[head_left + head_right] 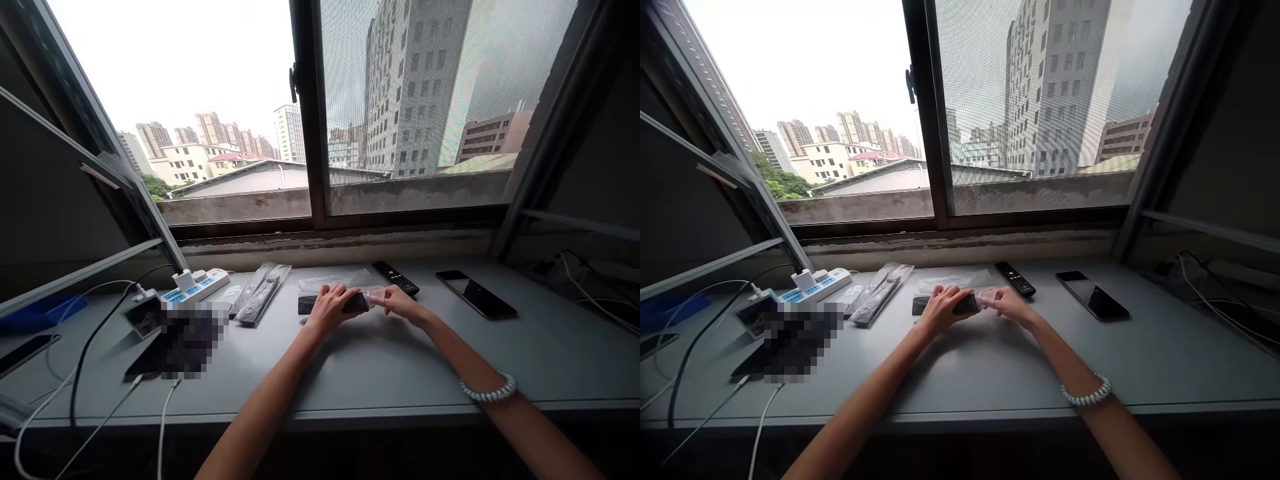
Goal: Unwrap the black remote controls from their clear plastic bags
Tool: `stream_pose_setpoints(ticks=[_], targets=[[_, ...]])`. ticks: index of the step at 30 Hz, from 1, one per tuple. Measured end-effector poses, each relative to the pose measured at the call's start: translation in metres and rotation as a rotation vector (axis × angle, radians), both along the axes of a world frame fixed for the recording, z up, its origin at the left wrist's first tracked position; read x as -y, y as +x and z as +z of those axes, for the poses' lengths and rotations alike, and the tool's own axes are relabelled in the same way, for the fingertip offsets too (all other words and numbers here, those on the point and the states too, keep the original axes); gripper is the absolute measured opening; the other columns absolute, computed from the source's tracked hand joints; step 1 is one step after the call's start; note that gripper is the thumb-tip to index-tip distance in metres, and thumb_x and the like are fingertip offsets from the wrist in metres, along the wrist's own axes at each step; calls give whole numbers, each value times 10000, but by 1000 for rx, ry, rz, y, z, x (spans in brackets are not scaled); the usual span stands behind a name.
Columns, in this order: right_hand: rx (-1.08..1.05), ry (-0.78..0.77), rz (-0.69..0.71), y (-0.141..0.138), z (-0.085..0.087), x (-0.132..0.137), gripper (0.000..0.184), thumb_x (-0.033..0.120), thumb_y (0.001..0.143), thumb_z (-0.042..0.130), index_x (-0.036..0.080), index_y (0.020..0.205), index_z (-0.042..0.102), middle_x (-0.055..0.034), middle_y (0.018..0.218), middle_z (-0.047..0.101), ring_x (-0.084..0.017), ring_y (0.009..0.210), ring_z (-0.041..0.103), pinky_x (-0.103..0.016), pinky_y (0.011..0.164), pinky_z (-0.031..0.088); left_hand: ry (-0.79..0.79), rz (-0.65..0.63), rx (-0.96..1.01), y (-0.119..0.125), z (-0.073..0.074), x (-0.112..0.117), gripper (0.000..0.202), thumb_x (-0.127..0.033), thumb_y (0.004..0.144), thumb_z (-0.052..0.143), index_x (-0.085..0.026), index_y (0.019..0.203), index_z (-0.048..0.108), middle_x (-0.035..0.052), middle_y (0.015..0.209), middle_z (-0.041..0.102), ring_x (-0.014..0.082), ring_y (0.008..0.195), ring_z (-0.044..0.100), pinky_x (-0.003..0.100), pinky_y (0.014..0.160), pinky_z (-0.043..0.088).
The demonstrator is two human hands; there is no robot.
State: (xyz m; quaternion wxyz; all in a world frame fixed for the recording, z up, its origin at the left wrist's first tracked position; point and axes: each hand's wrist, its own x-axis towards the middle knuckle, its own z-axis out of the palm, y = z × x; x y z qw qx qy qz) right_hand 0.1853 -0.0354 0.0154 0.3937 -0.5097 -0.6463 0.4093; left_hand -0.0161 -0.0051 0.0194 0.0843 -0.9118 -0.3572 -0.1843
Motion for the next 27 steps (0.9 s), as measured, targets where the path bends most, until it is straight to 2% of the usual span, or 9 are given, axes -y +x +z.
stream_pose_setpoints(ticks=[5, 10, 12, 15, 18, 20, 23, 27], targets=[[-49, 28, -32, 0, 3, -1, 363, 510, 707, 615, 177, 798, 727, -79, 1214, 572, -165, 835, 575, -202, 508, 442, 43, 39, -57, -4, 6, -4, 531, -301, 794, 632, -291, 1287, 437, 42, 1094, 584, 216, 1043, 510, 352, 924, 280], [-113, 44, -172, 16, 5, -7, 288, 445, 704, 629, 185, 774, 731, -80, 1254, 548, -222, 993, 560, -192, 506, 445, 9, 134, 9, -17, 10, -14, 474, -267, 771, 646, -285, 1215, 482, 29, 1091, 589, 213, 1033, 523, 351, 922, 292], [-178, 29, -315, 23, 3, -12, 291, 443, 698, 635, 173, 776, 712, -91, 1183, 585, -213, 940, 580, -189, 468, 427, -20, 181, 36, -24, 9, -19, 420, -262, 773, 640, -283, 1170, 504, 16, 1076, 594, 202, 991, 548, 335, 903, 319], [-348, 27, -515, 30, -1, -17, 359, 499, 719, 607, 168, 852, 649, -87, 924, 639, -194, 778, 611, -205, 414, 414, -23, 206, 91, -30, 7, -24, 356, -258, 804, 607, -266, 1146, 508, 9, 1070, 602, 187, 931, 576, 313, 855, 364], [-499, 124, -673, 35, -2, -21, 387, 531, 787, 516, 187, 961, 542, -23, 724, 568, -158, 582, 585, -225, 382, 427, -27, 173, 140, -29, 5, -25, 304, -288, 833, 582, -245, 1125, 510, 14, 1072, 614, 186, 929, 587, 316, 847, 386], [-555, 203, -821, 41, 0, -22, 348, 492, 833, 458, 199, 1021, 474, -5, 746, 530, -122, 489, 539, -233, 384, 451, -54, 158, 151, -27, 4, -25, 295, -319, 835, 581, -235, 1109, 510, 18, 1058, 627, 193, 934, 592, 322, 844, 399], [-593, 300, -1005, 52, 2, -23, 300, 414, 872, 391, 217, 1098, 391, -42, 932, 517, -83, 452, 515, -244, 415, 490, -116, 161, 151, -24, 4, -24, 325, -343, 826, 589, -234, 1116, 491, 26, 1084, 632, 204, 955, 597, 327, 839, 411], [-576, 356, -1051, 64, -4, -28, 312, 361, 882, 350, 230, 1164, 315, -107, 1098, 463, -99, 538, 573, -264, 459, 524, -185, 166, 131, -21, 3, -22, 392, -381, 807, 599, -243, 1147, 460, 29, 1111, 629, 223, 1001, 590, 343, 866, 398]])
